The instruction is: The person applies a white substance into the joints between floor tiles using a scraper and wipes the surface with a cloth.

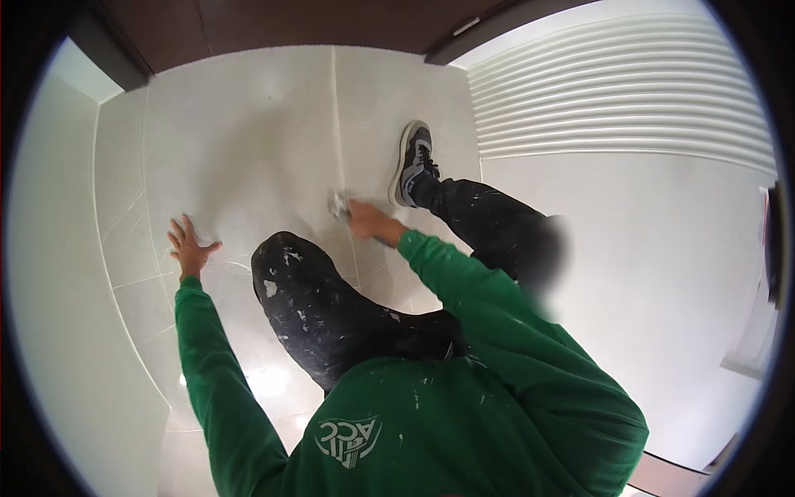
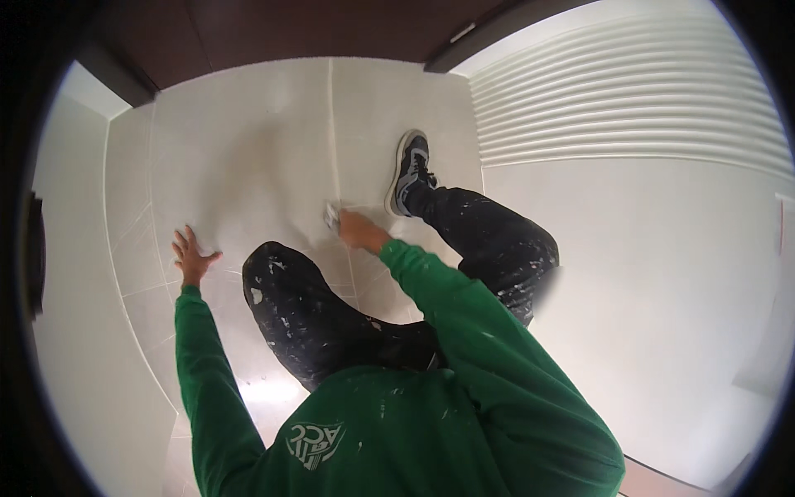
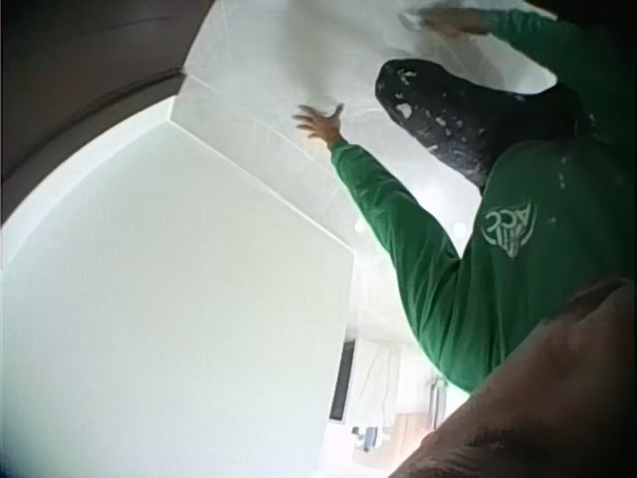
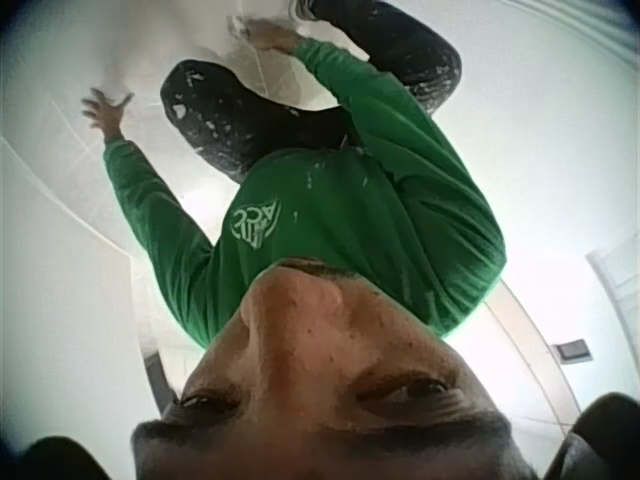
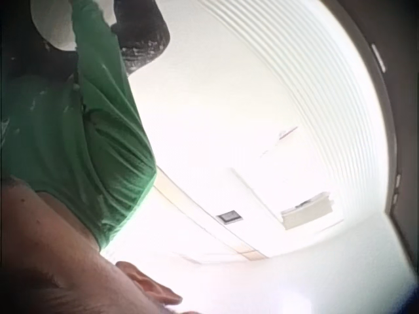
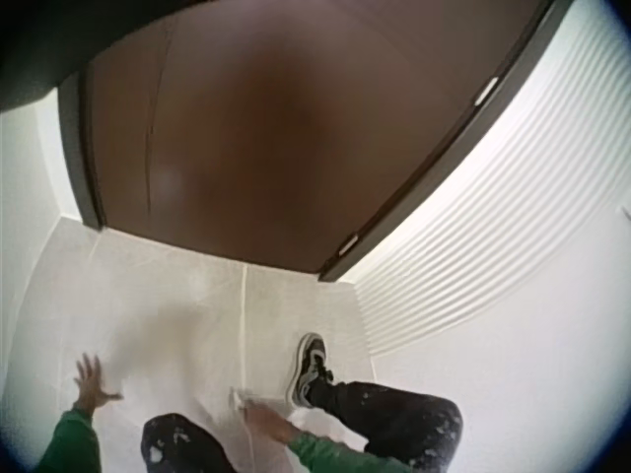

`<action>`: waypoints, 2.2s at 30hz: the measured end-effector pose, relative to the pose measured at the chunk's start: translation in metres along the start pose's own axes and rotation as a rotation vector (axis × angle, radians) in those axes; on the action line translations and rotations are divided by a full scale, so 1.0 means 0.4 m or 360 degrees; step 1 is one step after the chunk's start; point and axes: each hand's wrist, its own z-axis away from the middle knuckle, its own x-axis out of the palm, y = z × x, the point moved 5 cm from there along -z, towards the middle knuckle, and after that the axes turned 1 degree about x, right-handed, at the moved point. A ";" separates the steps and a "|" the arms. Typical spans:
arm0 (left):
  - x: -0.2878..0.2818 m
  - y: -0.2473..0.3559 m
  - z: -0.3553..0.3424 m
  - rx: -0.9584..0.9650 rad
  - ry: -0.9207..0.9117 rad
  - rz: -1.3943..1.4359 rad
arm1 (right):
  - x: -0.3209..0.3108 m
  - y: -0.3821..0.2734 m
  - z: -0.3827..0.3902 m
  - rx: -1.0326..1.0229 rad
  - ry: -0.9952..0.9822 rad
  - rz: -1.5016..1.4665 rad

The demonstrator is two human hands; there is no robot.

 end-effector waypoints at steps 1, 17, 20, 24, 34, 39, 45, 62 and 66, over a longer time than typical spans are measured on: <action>0.007 -0.005 0.011 -0.0032 0.0019 -0.0072 | -0.076 -0.070 -0.028 -0.0042 0.0177 0.0177; 0.140 -0.066 0.406 -0.0610 0.1183 0.0748 | -0.496 -0.757 -0.331 -0.0410 -0.0018 -0.0589; 0.204 -0.114 0.305 -0.0968 0.1427 0.0772 | -0.443 -0.706 -0.504 -0.0347 -0.0057 -0.0688; 0.355 -0.171 0.178 -0.1926 0.1660 0.0924 | -0.360 -0.667 -0.732 -0.0362 -0.0004 -0.0924; 0.550 0.012 0.227 -0.2883 0.1237 0.0494 | -0.245 -0.686 -1.063 -0.0516 0.0330 -0.0442; 0.585 0.088 0.309 -0.3016 0.0997 0.0430 | -0.208 -0.673 -1.126 -0.0535 0.0337 -0.0389; 0.589 0.068 0.287 -0.2896 0.1112 0.0379 | -0.169 -0.686 -1.187 -0.0440 0.0543 -0.0575; 0.598 0.059 0.284 -0.2925 0.0994 0.0464 | -0.175 -0.725 -1.280 -0.0289 0.0543 -0.0193; 0.598 0.062 0.281 -0.2898 0.1024 0.0439 | -0.176 -0.721 -1.291 -0.0344 0.0615 0.0080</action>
